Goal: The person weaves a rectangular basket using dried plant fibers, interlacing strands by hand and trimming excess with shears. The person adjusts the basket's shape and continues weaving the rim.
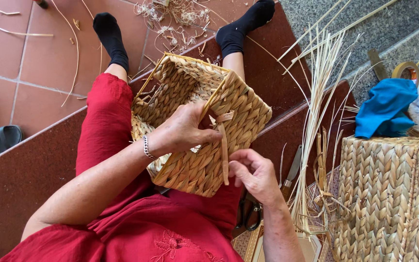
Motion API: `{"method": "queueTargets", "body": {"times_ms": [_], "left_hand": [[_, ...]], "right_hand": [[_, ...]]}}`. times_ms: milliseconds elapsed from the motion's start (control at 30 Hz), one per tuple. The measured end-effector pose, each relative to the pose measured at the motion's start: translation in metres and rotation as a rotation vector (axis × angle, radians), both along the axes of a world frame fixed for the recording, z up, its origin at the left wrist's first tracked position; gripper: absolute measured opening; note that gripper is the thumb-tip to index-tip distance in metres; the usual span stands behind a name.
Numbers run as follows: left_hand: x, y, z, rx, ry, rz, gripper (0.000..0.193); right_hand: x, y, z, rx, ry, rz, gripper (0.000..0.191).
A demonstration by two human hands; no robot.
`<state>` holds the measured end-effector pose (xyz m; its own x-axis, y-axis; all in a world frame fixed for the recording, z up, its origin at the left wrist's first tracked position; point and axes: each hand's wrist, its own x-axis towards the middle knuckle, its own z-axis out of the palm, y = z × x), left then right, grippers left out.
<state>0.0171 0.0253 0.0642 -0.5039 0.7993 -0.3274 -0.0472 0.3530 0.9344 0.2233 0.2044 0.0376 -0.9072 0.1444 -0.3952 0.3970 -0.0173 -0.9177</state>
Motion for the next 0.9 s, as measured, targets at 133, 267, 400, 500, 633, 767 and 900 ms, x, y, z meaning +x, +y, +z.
{"method": "queueTargets", "body": {"times_ms": [133, 267, 400, 500, 633, 767, 900], "left_hand": [[0.002, 0.002, -0.008, 0.092, -0.004, -0.007, 0.036], [0.003, -0.001, -0.008, -0.002, -0.006, 0.016, 0.031], [-0.001, -0.001, -0.009, 0.142, 0.01, 0.029, 0.032], [-0.002, -0.002, -0.012, 0.13, 0.162, 0.021, 0.03], [0.0, -0.002, -0.011, 0.123, 0.118, 0.008, 0.031], [0.0, -0.004, -0.002, 0.057, 0.117, 0.01, 0.031], [0.016, -0.01, 0.015, 0.024, 0.541, 0.165, 0.064]], "right_hand": [[-0.006, -0.002, 0.005, 0.116, -0.033, -0.025, 0.023], [-0.017, -0.01, 0.002, 0.195, 0.013, 0.048, 0.031], [-0.011, -0.018, 0.003, 0.24, 0.061, 0.051, 0.038], [0.004, -0.027, 0.003, 0.231, 0.017, 0.017, 0.038], [0.019, -0.034, -0.005, 0.202, 0.024, -0.039, 0.036], [0.024, -0.026, -0.012, 0.108, -0.028, -0.018, 0.038], [0.027, -0.005, -0.01, -0.111, 0.087, 0.033, 0.04]]}}
